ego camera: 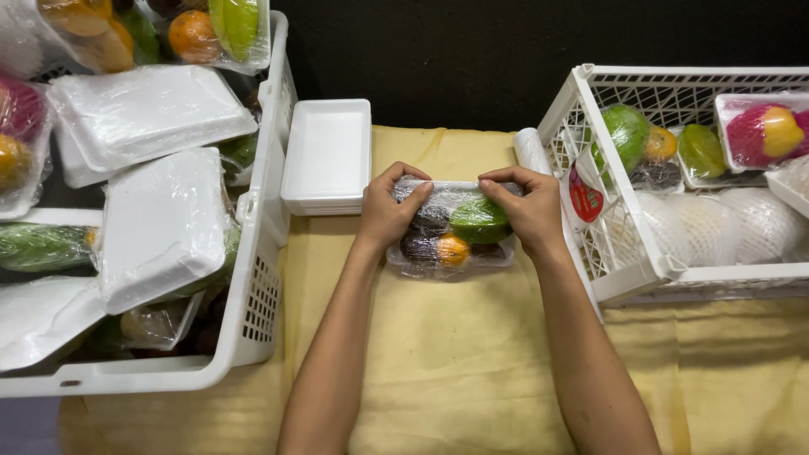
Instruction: Packaging various fruits into small trays and organizing them into a crate.
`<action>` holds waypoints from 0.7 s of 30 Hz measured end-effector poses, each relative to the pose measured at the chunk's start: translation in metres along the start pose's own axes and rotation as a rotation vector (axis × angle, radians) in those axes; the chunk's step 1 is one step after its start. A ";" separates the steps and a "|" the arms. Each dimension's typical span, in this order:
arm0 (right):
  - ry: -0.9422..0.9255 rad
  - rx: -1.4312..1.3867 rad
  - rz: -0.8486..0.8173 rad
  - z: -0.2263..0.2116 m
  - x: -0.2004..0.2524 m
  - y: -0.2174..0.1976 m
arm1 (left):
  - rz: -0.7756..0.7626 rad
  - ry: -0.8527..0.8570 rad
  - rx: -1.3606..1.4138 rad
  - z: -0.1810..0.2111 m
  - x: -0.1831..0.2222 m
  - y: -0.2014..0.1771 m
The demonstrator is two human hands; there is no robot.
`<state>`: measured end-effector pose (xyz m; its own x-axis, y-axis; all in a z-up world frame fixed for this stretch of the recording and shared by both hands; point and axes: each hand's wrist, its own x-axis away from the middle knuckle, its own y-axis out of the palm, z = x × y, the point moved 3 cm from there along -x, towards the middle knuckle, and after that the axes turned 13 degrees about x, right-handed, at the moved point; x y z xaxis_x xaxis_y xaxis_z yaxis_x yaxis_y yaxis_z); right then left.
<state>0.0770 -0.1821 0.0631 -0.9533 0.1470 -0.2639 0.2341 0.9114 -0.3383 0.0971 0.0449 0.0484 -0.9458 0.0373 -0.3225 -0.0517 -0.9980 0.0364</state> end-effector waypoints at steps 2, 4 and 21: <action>-0.005 0.046 0.023 0.004 0.000 -0.001 | -0.007 0.009 -0.031 0.004 0.002 0.000; -0.053 0.066 0.030 0.003 0.001 -0.001 | 0.001 0.007 -0.047 0.005 0.003 0.001; -0.282 0.060 0.151 -0.004 0.001 -0.002 | -0.079 0.241 -0.174 0.028 0.006 0.002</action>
<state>0.0745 -0.1818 0.0668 -0.8185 0.1586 -0.5522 0.3875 0.8620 -0.3268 0.0822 0.0444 0.0730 -0.8365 0.1228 -0.5340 -0.0468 -0.9870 -0.1537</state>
